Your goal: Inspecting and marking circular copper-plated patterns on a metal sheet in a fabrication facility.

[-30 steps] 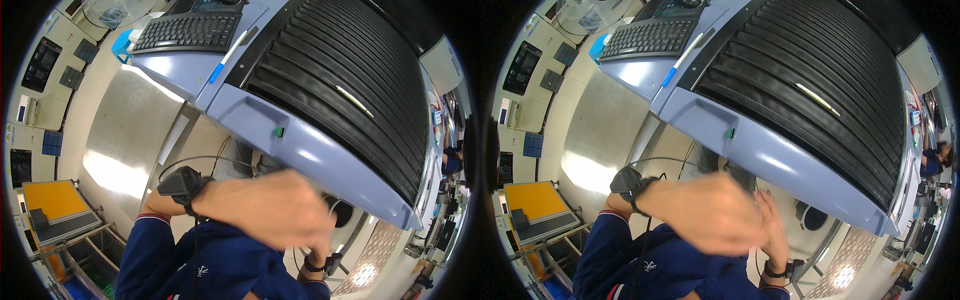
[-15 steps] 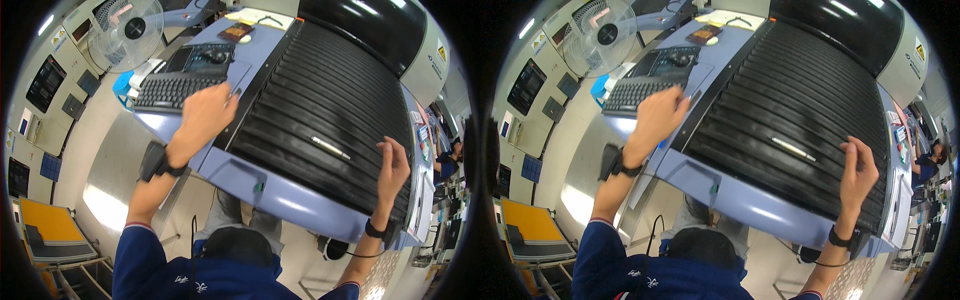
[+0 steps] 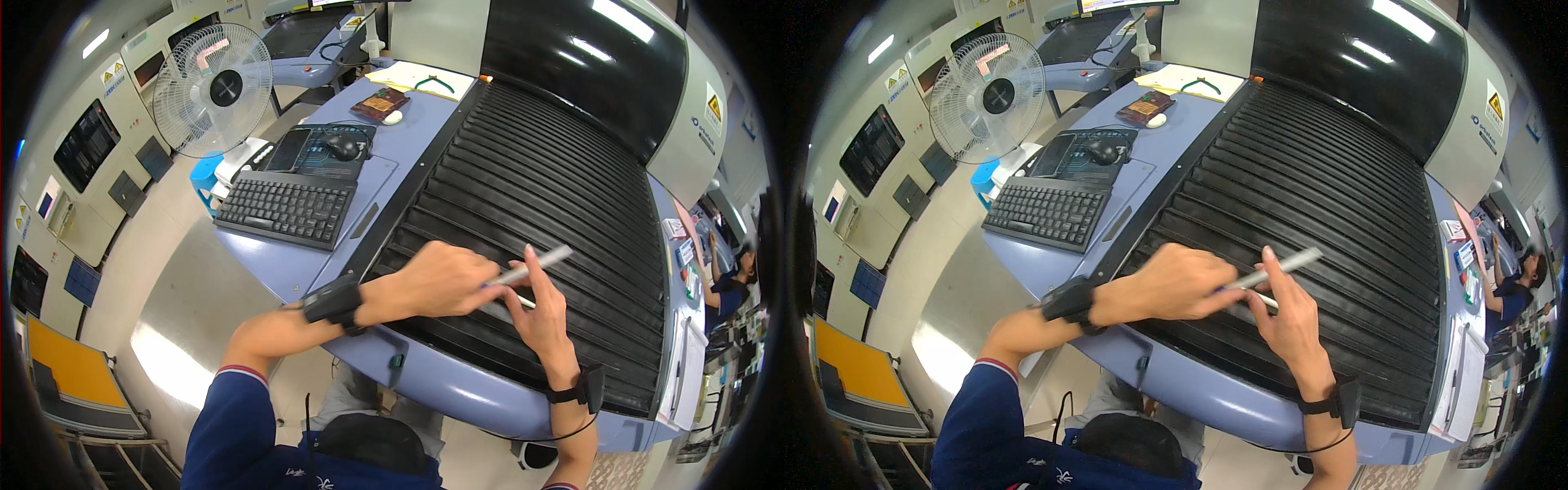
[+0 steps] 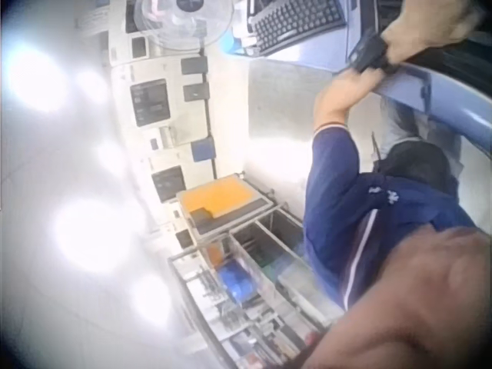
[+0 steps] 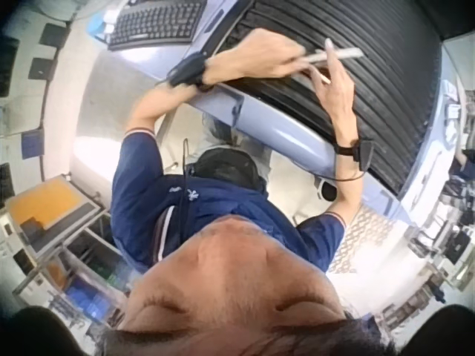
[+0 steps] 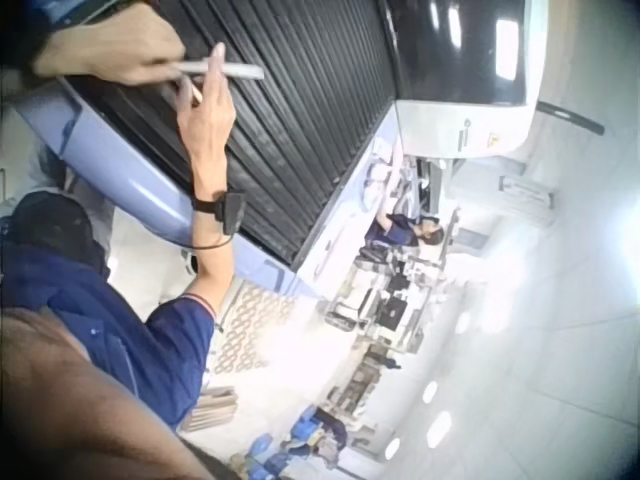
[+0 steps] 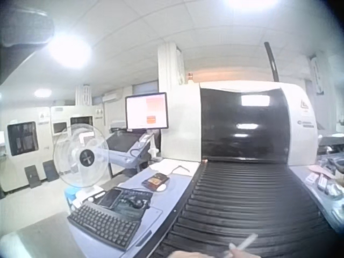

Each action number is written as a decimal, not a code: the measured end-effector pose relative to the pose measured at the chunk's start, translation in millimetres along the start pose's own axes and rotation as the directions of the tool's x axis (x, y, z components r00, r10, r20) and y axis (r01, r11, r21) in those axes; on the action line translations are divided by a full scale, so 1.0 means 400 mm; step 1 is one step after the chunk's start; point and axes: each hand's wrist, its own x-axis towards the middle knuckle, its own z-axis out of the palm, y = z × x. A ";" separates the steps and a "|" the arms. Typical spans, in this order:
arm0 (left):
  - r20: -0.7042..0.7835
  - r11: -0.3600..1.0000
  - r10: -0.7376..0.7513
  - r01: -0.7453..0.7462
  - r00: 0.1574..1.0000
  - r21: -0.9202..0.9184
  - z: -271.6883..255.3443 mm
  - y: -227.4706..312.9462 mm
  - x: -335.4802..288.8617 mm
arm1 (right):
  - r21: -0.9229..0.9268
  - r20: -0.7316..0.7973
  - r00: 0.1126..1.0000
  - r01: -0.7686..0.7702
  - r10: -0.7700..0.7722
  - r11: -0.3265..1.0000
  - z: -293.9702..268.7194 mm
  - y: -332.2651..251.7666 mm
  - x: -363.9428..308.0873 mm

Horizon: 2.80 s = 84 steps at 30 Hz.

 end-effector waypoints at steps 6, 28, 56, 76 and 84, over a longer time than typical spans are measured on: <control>-0.129 0.983 0.096 -0.115 0.987 -0.141 0.147 -0.049 0.015 | -0.088 -0.222 0.945 -0.265 0.241 0.960 -0.043 0.071 0.000; -0.286 0.896 -0.388 0.285 0.876 -0.340 0.110 -0.140 0.000 | 0.113 -0.358 0.846 -0.380 0.394 0.918 -0.082 0.125 -0.015; -0.184 0.577 0.371 -0.381 0.910 -0.722 -0.088 0.433 -0.072 | 0.618 0.616 0.783 -0.546 0.082 0.566 0.123 -0.275 0.016; 0.506 0.798 -0.238 0.464 0.829 -0.385 -0.045 0.366 -0.503 | 0.769 0.638 0.768 -0.633 -0.053 0.084 0.251 -0.676 0.144; 0.843 0.647 -0.261 0.734 0.470 -0.209 -0.068 0.358 -0.698 | 0.871 0.491 0.871 -0.491 0.001 -0.004 0.243 -0.736 0.193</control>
